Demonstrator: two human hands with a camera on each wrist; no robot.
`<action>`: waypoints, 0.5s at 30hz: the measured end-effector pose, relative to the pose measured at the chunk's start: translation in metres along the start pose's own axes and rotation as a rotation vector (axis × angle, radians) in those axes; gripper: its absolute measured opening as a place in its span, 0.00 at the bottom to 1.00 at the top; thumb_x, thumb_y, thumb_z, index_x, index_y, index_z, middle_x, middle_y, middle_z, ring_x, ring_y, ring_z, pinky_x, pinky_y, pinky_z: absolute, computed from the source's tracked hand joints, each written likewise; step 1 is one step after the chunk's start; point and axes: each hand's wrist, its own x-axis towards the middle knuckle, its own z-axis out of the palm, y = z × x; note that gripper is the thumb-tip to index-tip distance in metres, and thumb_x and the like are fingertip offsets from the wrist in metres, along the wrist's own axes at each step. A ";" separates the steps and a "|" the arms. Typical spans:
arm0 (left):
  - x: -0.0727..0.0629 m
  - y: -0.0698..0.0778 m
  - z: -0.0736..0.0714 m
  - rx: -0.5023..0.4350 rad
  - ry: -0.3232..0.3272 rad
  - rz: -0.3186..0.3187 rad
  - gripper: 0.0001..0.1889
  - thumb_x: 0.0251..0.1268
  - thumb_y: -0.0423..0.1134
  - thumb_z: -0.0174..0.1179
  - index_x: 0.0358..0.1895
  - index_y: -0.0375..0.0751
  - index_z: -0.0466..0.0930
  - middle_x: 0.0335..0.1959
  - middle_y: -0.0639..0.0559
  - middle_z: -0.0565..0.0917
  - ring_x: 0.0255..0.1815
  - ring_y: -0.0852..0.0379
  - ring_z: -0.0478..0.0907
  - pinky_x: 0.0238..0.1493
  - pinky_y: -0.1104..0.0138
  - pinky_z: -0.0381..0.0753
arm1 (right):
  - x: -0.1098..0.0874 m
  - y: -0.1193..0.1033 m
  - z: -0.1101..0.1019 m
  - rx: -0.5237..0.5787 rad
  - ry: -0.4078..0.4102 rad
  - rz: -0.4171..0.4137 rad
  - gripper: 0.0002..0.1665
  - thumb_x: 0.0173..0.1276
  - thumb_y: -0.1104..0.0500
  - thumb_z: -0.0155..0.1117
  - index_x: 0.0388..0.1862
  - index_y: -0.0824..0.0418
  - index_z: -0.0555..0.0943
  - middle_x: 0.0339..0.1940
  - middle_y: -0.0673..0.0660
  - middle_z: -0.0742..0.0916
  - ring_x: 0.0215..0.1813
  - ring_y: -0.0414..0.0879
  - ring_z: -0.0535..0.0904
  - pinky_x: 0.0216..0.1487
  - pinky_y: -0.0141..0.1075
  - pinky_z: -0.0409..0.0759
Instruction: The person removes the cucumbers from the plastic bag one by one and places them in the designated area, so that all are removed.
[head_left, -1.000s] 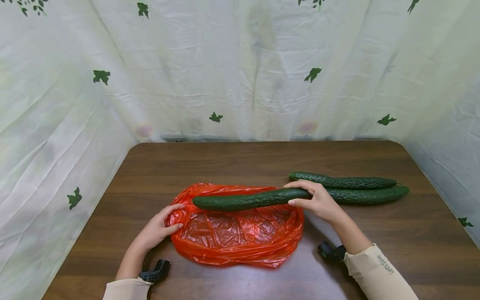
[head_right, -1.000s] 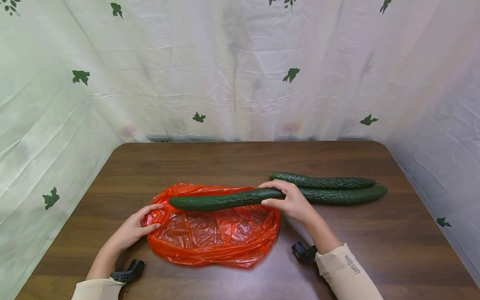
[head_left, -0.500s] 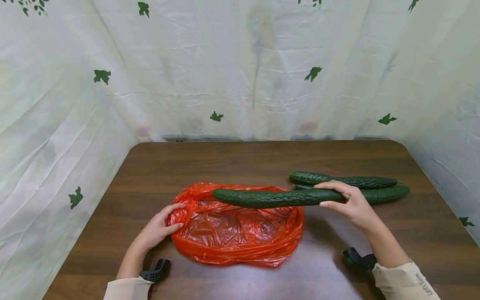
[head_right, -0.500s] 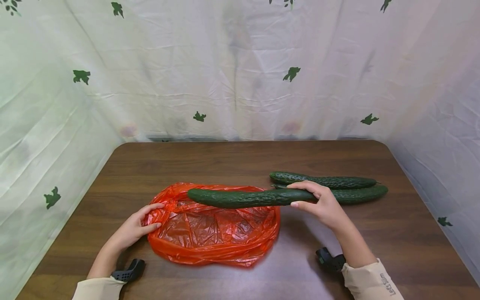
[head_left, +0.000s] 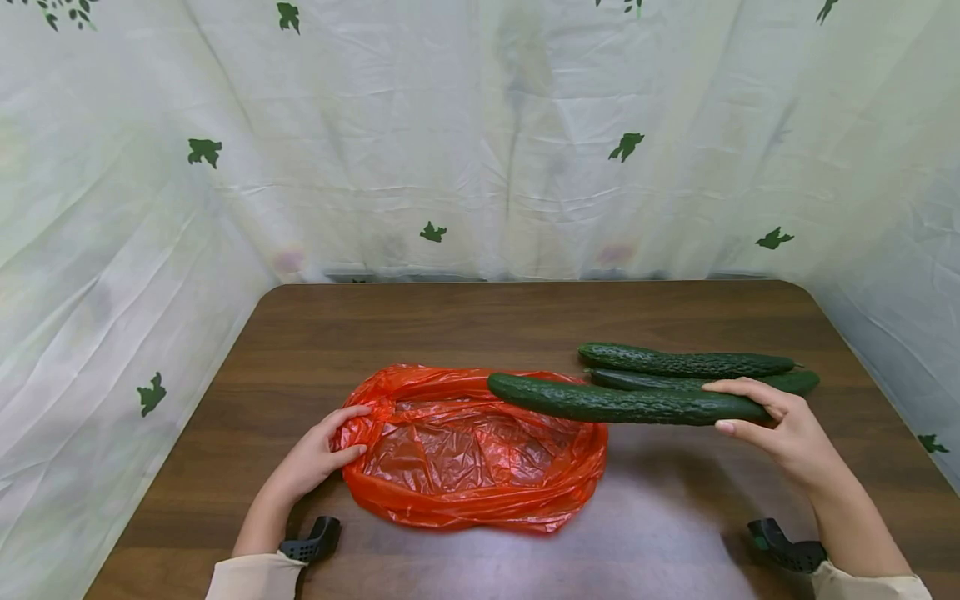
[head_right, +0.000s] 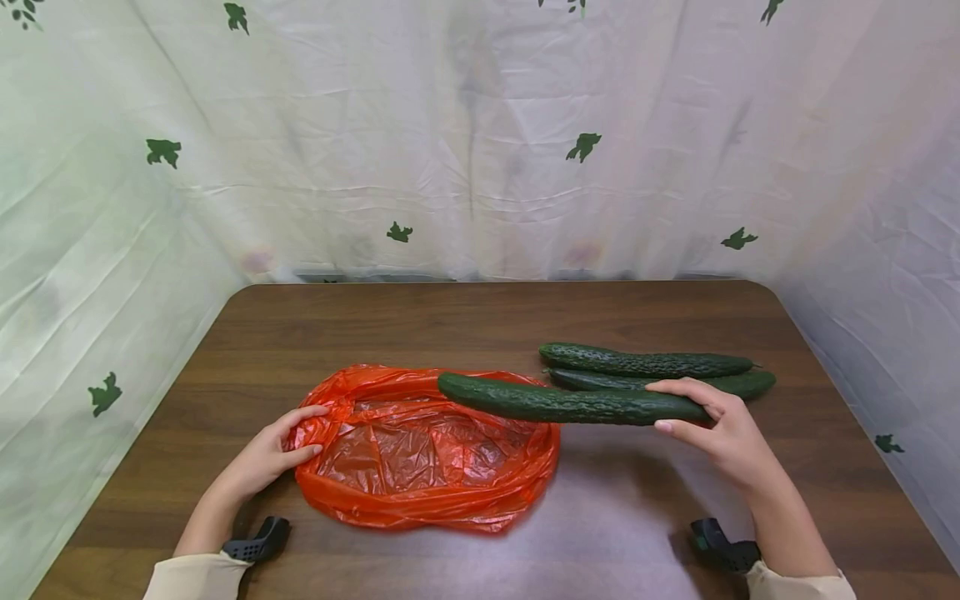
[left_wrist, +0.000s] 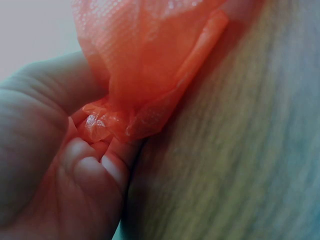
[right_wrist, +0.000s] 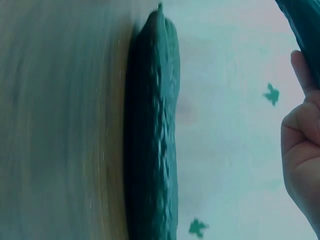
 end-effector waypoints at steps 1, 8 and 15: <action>0.000 0.000 0.000 0.000 -0.001 -0.001 0.27 0.56 0.40 0.61 0.60 0.42 0.65 0.60 0.35 0.63 0.57 0.36 0.62 0.50 0.50 0.71 | -0.004 0.001 -0.003 -0.005 0.005 0.002 0.25 0.56 0.77 0.58 0.55 0.70 0.72 0.53 0.52 0.77 0.44 0.34 0.72 0.29 0.29 0.74; 0.000 0.000 0.000 0.018 0.004 0.018 0.27 0.56 0.39 0.61 0.60 0.41 0.66 0.59 0.35 0.64 0.57 0.36 0.63 0.50 0.49 0.70 | -0.026 0.008 -0.024 -0.038 0.056 0.018 0.26 0.54 0.80 0.56 0.55 0.73 0.70 0.53 0.48 0.77 0.46 0.33 0.72 0.34 0.25 0.73; 0.000 0.001 -0.001 0.010 -0.007 0.020 0.27 0.56 0.38 0.61 0.60 0.40 0.66 0.58 0.34 0.65 0.56 0.37 0.64 0.49 0.52 0.72 | -0.047 0.015 -0.040 -0.185 0.141 0.097 0.24 0.57 0.76 0.58 0.55 0.71 0.72 0.51 0.44 0.78 0.57 0.34 0.65 0.43 0.21 0.64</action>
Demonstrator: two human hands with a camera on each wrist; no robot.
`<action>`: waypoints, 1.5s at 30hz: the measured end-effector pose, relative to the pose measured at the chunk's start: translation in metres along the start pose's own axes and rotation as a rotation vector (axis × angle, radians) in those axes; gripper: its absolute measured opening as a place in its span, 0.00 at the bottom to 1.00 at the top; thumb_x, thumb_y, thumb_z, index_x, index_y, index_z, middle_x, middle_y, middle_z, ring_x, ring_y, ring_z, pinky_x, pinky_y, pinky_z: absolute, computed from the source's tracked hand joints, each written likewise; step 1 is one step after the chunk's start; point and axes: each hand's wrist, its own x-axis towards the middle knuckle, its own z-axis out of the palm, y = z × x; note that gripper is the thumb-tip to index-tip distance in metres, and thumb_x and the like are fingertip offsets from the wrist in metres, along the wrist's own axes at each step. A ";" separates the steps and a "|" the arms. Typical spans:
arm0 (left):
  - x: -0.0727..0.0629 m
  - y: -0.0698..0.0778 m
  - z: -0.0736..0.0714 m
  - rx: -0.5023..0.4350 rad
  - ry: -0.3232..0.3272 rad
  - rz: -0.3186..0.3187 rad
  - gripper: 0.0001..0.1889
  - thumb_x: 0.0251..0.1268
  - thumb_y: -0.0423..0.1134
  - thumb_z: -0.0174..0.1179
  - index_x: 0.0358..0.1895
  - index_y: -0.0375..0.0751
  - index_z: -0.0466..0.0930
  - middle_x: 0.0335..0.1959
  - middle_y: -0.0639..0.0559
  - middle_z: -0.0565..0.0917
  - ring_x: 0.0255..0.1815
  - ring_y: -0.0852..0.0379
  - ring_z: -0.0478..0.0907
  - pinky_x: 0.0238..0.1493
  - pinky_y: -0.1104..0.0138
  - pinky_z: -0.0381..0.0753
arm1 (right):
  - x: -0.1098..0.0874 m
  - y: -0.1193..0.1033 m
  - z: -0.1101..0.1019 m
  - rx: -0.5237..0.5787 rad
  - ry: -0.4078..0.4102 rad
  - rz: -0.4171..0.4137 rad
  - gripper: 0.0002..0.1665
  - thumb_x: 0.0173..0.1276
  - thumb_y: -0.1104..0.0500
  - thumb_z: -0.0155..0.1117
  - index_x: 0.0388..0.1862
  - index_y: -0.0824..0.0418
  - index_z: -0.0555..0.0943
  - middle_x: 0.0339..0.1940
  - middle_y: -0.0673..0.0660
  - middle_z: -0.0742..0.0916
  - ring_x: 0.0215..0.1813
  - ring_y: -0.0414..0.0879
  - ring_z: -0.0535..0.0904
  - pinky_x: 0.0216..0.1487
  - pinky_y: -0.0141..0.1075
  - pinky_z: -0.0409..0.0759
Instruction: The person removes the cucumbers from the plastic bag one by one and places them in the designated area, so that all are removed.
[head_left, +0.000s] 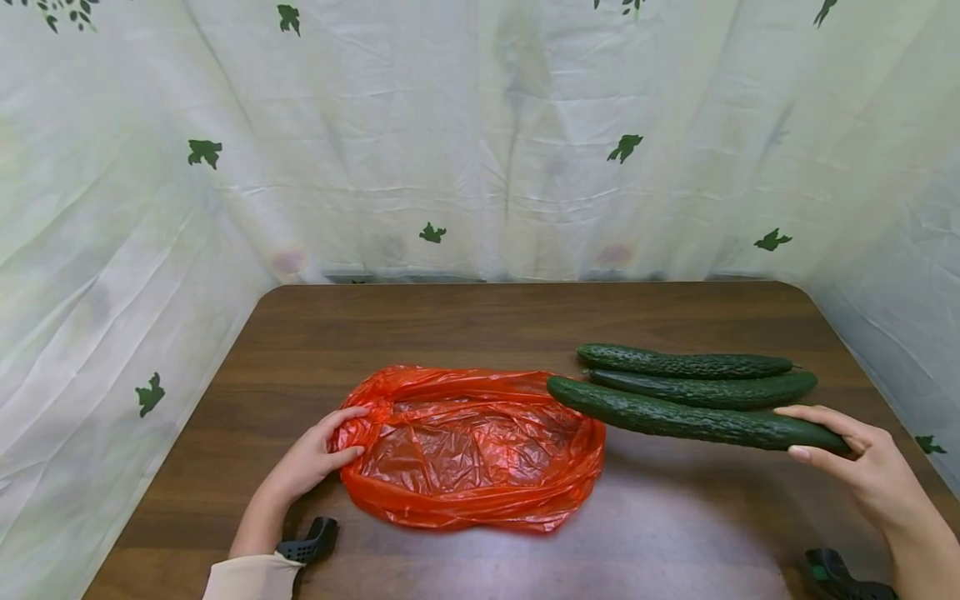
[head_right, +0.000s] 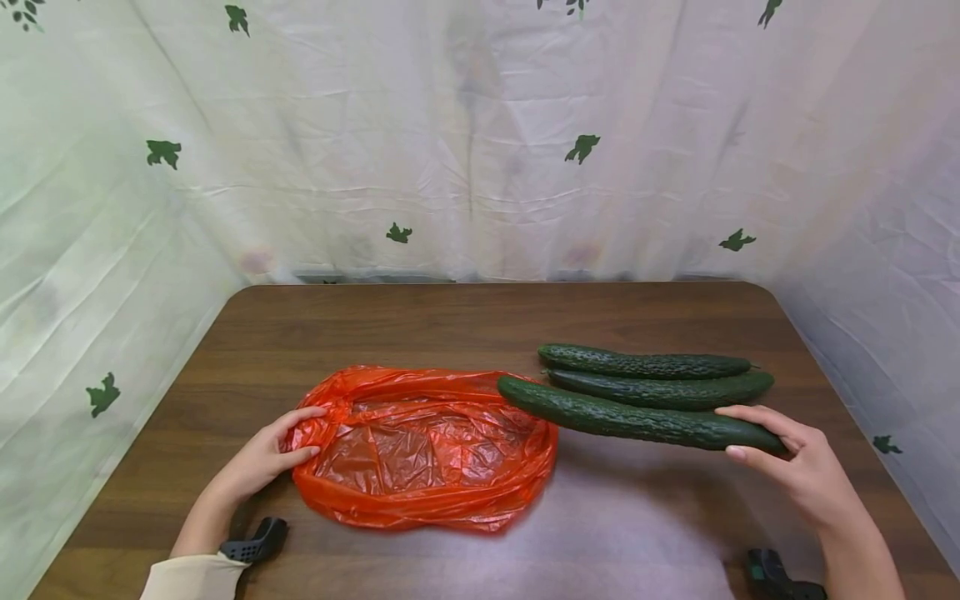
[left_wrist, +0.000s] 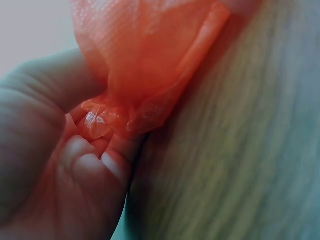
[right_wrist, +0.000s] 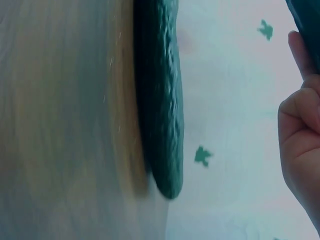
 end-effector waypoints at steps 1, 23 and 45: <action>0.000 0.000 -0.001 -0.005 -0.005 -0.004 0.27 0.56 0.38 0.61 0.60 0.40 0.65 0.58 0.34 0.65 0.56 0.37 0.64 0.49 0.53 0.72 | -0.003 0.002 -0.002 -0.012 0.010 0.011 0.24 0.57 0.76 0.58 0.55 0.71 0.72 0.51 0.43 0.78 0.57 0.33 0.65 0.43 0.21 0.63; -0.007 -0.002 -0.006 -0.058 -0.035 -0.056 0.28 0.57 0.40 0.60 0.62 0.40 0.63 0.60 0.32 0.63 0.56 0.37 0.64 0.48 0.56 0.74 | -0.012 0.055 -0.024 -0.028 -0.105 0.207 0.26 0.64 0.61 0.58 0.62 0.57 0.69 0.57 0.39 0.72 0.53 0.21 0.57 0.52 0.64 0.49; -0.001 0.004 -0.003 -0.081 -0.054 -0.054 0.29 0.57 0.40 0.60 0.62 0.40 0.62 0.61 0.32 0.61 0.56 0.36 0.64 0.47 0.55 0.74 | 0.005 0.070 -0.035 -0.204 -0.213 0.260 0.28 0.60 0.52 0.62 0.59 0.60 0.72 0.47 0.28 0.68 0.45 0.18 0.60 0.34 0.26 0.71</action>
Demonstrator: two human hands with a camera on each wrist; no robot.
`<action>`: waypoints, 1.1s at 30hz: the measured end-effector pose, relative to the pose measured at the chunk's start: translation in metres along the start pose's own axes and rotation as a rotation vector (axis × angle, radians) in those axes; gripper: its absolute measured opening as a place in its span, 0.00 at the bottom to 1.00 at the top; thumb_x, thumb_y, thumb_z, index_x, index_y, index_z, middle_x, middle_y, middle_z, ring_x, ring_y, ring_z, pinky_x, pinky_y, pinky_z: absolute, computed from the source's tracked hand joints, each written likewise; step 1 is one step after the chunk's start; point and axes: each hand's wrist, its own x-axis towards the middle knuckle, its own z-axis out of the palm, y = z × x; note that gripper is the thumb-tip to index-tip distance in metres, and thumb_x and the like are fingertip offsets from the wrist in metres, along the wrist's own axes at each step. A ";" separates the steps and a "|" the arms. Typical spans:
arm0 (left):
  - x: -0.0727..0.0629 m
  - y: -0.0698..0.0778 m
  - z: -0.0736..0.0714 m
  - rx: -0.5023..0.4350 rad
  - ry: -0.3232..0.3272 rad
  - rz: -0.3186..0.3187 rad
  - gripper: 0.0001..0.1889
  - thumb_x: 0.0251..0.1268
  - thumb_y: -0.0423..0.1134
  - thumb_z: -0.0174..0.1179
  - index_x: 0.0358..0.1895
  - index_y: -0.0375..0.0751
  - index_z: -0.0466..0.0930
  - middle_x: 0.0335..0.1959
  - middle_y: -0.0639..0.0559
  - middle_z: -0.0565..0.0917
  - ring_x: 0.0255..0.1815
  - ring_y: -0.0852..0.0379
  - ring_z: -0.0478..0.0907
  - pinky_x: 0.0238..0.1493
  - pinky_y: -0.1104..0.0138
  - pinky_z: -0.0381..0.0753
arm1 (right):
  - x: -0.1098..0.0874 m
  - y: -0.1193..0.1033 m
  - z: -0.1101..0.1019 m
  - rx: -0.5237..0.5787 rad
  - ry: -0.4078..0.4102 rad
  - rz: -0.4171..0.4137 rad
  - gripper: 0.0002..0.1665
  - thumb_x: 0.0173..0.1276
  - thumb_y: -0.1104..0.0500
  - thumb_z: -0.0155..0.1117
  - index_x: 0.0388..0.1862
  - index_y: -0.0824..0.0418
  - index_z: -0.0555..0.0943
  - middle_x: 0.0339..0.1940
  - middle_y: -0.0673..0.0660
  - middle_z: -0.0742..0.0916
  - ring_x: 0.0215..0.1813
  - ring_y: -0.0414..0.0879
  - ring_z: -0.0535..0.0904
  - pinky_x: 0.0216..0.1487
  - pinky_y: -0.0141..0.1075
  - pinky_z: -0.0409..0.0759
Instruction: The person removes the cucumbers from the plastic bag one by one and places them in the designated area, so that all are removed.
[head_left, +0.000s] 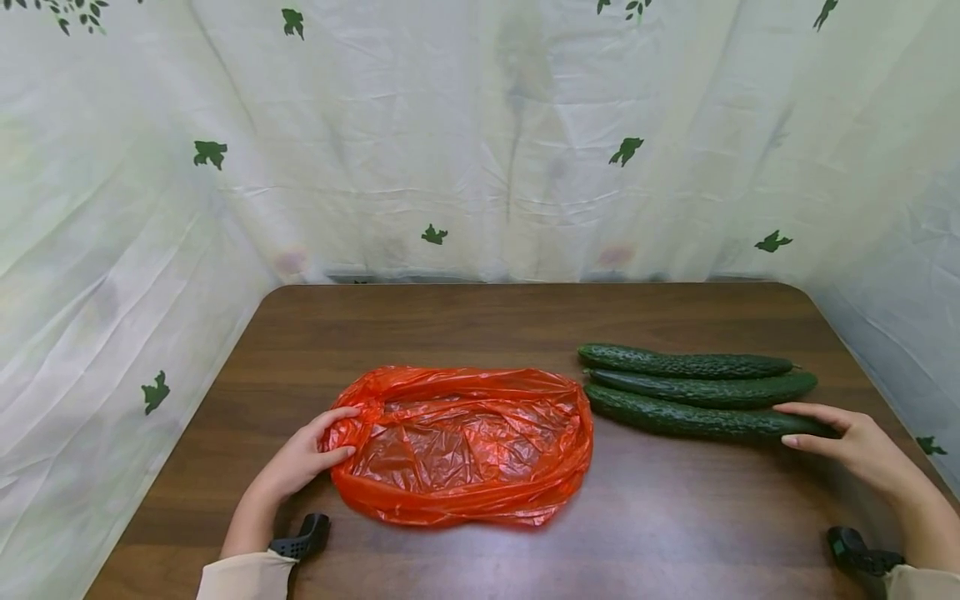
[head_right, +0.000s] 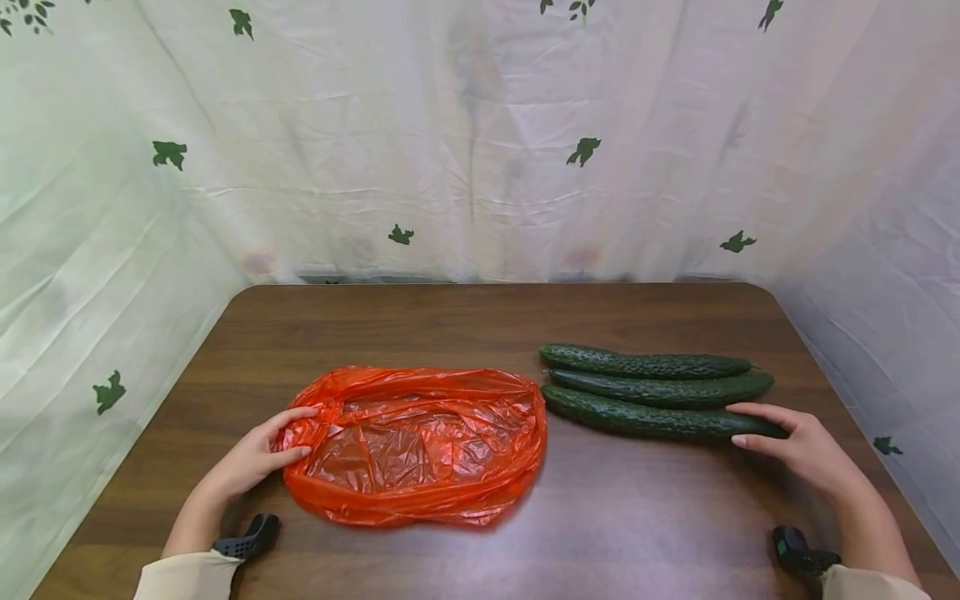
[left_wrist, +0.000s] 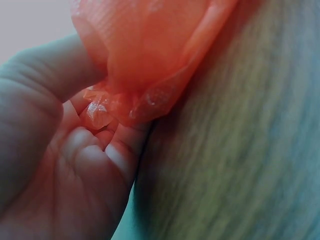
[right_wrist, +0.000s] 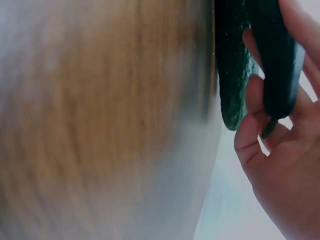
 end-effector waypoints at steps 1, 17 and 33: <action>0.000 0.000 0.000 -0.002 -0.001 0.000 0.29 0.57 0.40 0.60 0.62 0.40 0.62 0.61 0.32 0.61 0.56 0.36 0.64 0.47 0.55 0.74 | 0.001 0.000 0.001 -0.010 0.007 -0.005 0.28 0.60 0.52 0.63 0.58 0.60 0.72 0.47 0.28 0.68 0.45 0.18 0.61 0.34 0.26 0.72; 0.004 -0.001 0.002 -0.068 -0.012 -0.020 0.25 0.59 0.40 0.59 0.61 0.44 0.65 0.60 0.35 0.63 0.47 0.45 0.73 0.41 0.66 0.77 | 0.008 -0.004 0.008 -0.091 -0.016 0.003 0.32 0.63 0.50 0.58 0.59 0.69 0.66 0.57 0.74 0.66 0.57 0.75 0.56 0.44 0.65 0.59; -0.008 0.019 -0.010 0.132 0.094 0.093 0.29 0.59 0.41 0.58 0.65 0.47 0.63 0.68 0.37 0.45 0.64 0.31 0.45 0.49 0.35 0.58 | 0.008 -0.030 0.005 -0.065 0.173 -0.105 0.27 0.68 0.57 0.52 0.61 0.70 0.63 0.61 0.75 0.60 0.63 0.73 0.47 0.49 0.69 0.48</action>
